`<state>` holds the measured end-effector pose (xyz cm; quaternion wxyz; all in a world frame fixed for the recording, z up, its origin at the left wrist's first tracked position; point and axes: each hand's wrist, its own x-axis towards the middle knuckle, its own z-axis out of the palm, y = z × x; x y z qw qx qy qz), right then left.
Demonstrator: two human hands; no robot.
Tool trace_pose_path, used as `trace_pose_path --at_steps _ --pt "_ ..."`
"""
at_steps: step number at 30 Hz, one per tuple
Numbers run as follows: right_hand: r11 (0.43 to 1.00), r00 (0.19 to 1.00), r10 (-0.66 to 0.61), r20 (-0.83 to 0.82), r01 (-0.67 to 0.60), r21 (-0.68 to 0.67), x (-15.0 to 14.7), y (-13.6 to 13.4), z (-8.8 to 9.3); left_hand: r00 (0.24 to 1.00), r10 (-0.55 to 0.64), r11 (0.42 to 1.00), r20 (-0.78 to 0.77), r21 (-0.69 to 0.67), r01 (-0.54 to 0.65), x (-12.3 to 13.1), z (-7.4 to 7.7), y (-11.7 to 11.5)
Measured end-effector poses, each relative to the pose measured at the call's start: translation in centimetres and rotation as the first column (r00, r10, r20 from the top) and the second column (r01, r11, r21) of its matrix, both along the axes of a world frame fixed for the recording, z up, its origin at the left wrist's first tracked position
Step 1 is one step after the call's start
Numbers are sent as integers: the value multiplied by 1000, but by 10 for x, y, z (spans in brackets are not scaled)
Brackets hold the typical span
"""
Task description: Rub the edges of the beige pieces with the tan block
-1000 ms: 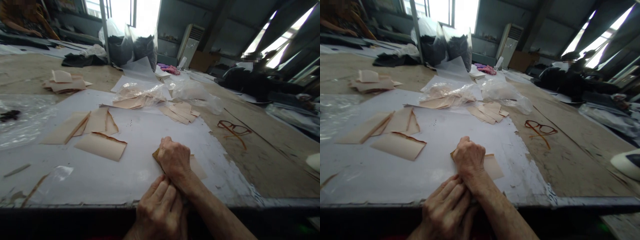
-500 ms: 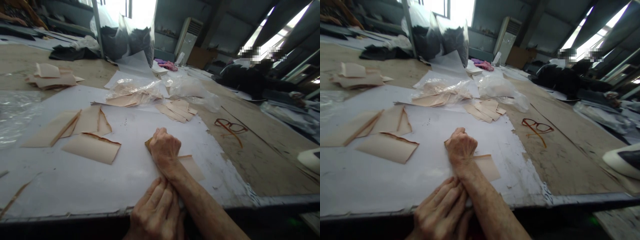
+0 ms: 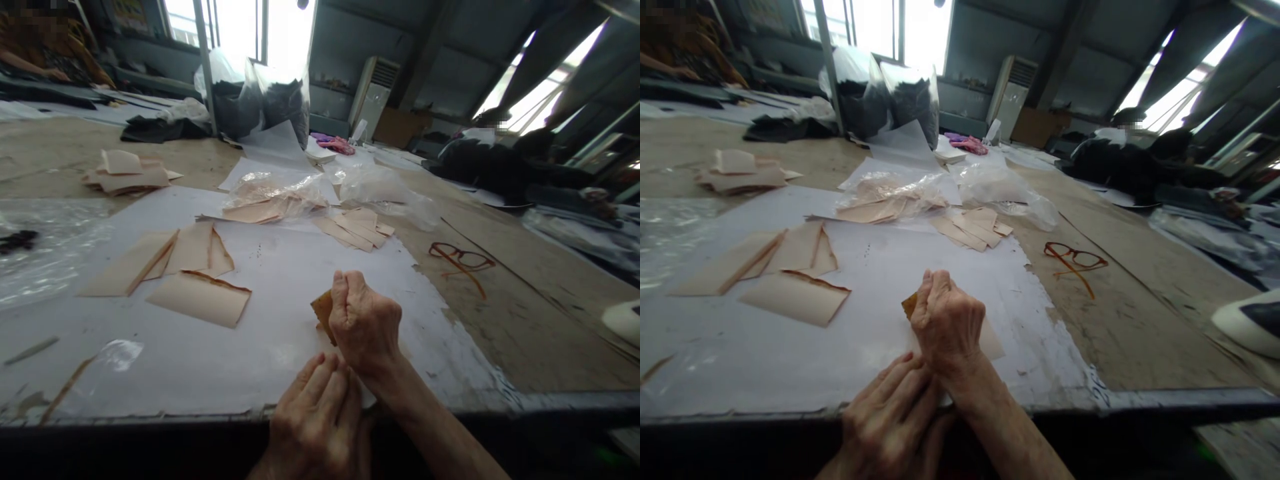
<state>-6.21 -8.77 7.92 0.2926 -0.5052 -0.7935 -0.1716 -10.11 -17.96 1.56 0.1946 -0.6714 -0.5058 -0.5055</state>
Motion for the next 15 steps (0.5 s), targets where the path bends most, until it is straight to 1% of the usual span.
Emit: trace_pose_path --at_steps 2,4,7,9,13,15 --pt "995 997 -59 41 62 -75 -4 0 -4 999 -12 999 29 30 11 1 0 1" --pt "981 987 -100 125 119 -152 -11 3 -8 997 -25 999 72 40 22 2 1 2" --pt "961 964 -140 228 188 -203 -21 7 -12 993 -36 999 111 22 34 3 4 3" --pt "958 958 -145 247 199 -207 -26 11 -13 994 -33 999 102 16 32 4 5 4" --pt "960 966 -123 226 173 -220 -28 16 -13 992 2 994 125 107 -15 6 -1 6" --pt "960 969 -124 212 171 -221 -29 19 -13 994 8 994 112 105 -20 6 -3 6"
